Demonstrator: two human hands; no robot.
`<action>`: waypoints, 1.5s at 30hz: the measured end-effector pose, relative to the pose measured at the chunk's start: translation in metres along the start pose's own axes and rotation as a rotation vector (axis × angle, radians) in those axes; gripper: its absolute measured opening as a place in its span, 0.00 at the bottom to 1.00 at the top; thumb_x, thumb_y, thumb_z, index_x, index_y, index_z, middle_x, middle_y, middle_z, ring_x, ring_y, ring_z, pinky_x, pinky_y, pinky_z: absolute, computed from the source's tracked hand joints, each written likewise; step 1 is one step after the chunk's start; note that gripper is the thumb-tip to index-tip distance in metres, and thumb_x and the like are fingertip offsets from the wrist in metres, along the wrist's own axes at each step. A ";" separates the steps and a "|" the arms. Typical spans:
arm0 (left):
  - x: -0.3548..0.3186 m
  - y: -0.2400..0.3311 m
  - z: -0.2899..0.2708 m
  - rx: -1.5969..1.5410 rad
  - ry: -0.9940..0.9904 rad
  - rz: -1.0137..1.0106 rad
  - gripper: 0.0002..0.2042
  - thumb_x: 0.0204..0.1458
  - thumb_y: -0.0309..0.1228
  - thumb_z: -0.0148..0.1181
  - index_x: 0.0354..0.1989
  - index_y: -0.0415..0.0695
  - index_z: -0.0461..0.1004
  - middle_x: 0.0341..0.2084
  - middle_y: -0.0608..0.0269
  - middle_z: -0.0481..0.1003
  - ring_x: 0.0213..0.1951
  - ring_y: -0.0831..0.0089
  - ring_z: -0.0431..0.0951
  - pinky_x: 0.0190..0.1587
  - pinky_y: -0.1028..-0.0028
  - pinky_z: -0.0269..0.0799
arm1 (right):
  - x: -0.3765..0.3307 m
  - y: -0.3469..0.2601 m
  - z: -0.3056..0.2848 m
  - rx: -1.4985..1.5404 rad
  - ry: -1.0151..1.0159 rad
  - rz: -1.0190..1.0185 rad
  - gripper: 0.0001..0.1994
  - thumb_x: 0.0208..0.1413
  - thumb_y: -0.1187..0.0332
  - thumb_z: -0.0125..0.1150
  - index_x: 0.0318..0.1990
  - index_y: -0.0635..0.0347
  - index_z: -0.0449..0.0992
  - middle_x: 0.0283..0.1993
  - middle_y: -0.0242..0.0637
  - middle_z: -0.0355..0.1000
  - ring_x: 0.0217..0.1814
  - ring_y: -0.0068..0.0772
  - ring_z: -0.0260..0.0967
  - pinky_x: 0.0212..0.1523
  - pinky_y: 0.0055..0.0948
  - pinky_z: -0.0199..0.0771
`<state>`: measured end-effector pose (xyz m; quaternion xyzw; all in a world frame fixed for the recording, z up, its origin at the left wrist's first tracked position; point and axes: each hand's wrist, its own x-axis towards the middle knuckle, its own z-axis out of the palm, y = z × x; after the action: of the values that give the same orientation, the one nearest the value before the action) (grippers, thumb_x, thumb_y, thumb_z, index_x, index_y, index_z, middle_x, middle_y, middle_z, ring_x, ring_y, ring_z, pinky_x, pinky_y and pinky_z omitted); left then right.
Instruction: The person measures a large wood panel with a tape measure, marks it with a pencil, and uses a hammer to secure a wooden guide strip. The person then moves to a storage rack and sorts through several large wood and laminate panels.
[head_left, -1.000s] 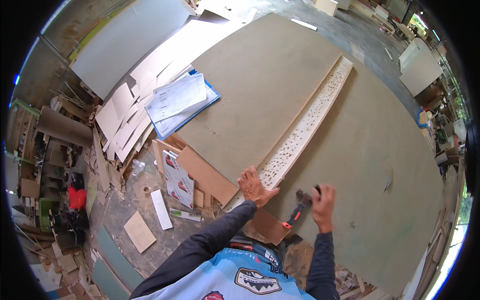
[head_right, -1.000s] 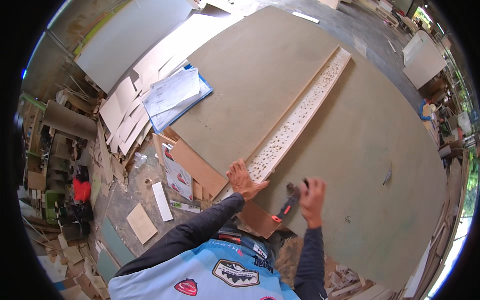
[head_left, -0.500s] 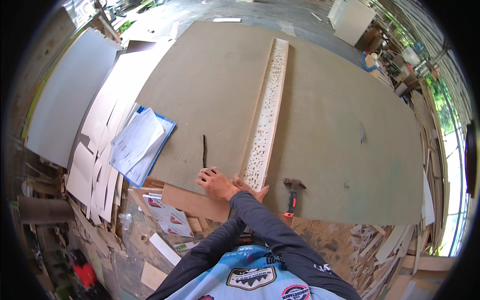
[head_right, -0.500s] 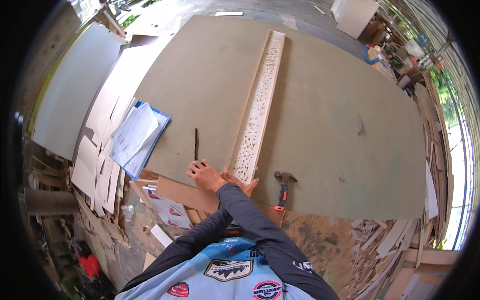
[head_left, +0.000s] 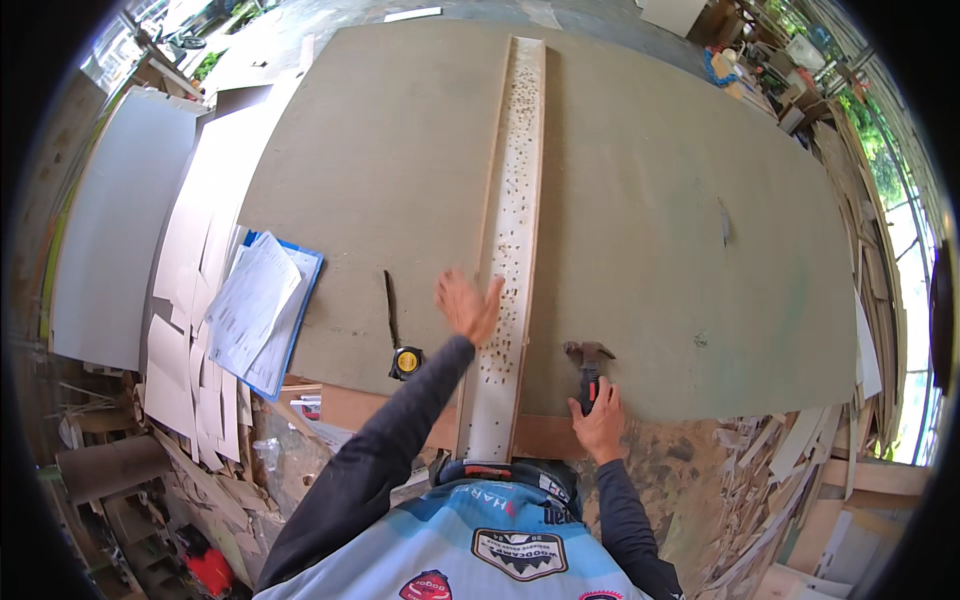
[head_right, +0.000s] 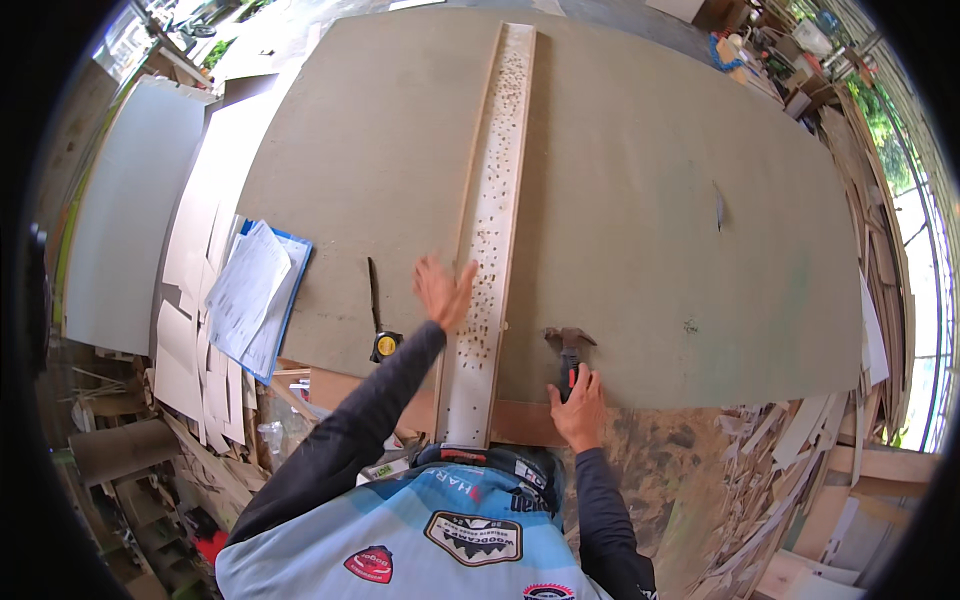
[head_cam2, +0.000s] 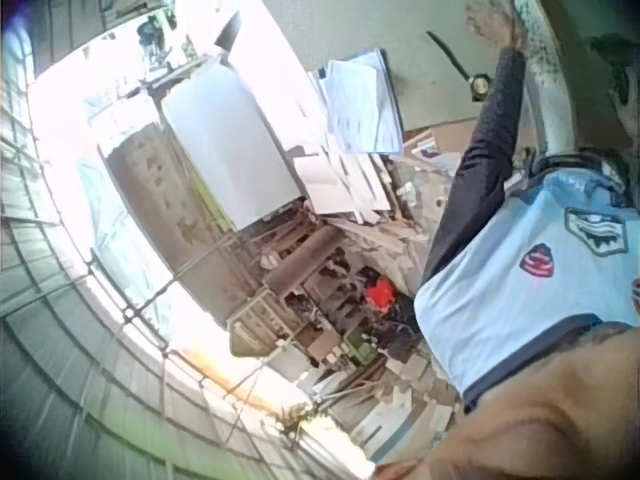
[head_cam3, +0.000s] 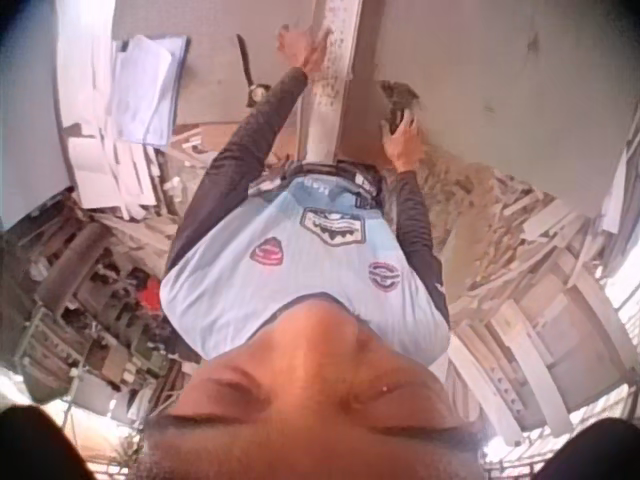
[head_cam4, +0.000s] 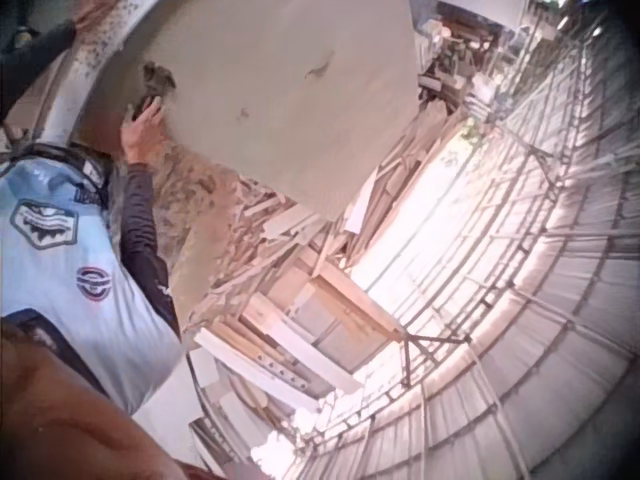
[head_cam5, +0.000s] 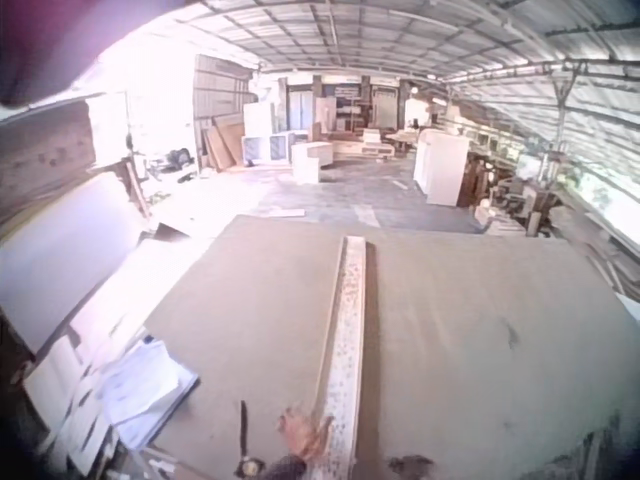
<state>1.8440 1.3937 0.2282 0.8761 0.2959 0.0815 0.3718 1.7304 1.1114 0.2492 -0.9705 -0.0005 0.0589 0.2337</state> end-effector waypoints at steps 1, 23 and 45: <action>0.027 0.001 0.004 0.113 0.051 0.094 0.43 0.48 0.59 0.61 0.62 0.35 0.60 0.62 0.39 0.55 0.66 0.44 0.50 0.64 0.49 0.46 | 0.000 -0.001 0.007 0.040 -0.011 0.007 0.30 0.50 0.58 0.65 0.57 0.63 0.64 0.52 0.53 0.66 0.51 0.56 0.67 0.51 0.48 0.67; 0.069 -0.002 0.025 0.266 -0.063 0.212 0.54 0.41 0.70 0.59 0.71 0.44 0.52 0.71 0.37 0.40 0.73 0.44 0.31 0.69 0.44 0.28 | 0.015 -0.126 -0.012 0.531 0.128 -0.611 0.19 0.61 0.63 0.59 0.53 0.65 0.64 0.33 0.51 0.74 0.32 0.55 0.76 0.29 0.42 0.76; 0.069 -0.002 0.026 0.269 -0.055 0.191 0.51 0.43 0.66 0.61 0.71 0.45 0.52 0.72 0.39 0.40 0.73 0.43 0.31 0.69 0.42 0.28 | 0.039 -0.103 0.018 0.478 -0.232 -0.221 0.15 0.62 0.57 0.57 0.38 0.61 0.68 0.26 0.49 0.73 0.28 0.56 0.74 0.26 0.45 0.71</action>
<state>1.9082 1.4191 0.2032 0.9441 0.2090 0.0520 0.2497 1.7699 1.2123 0.2753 -0.8688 -0.1188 0.1420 0.4592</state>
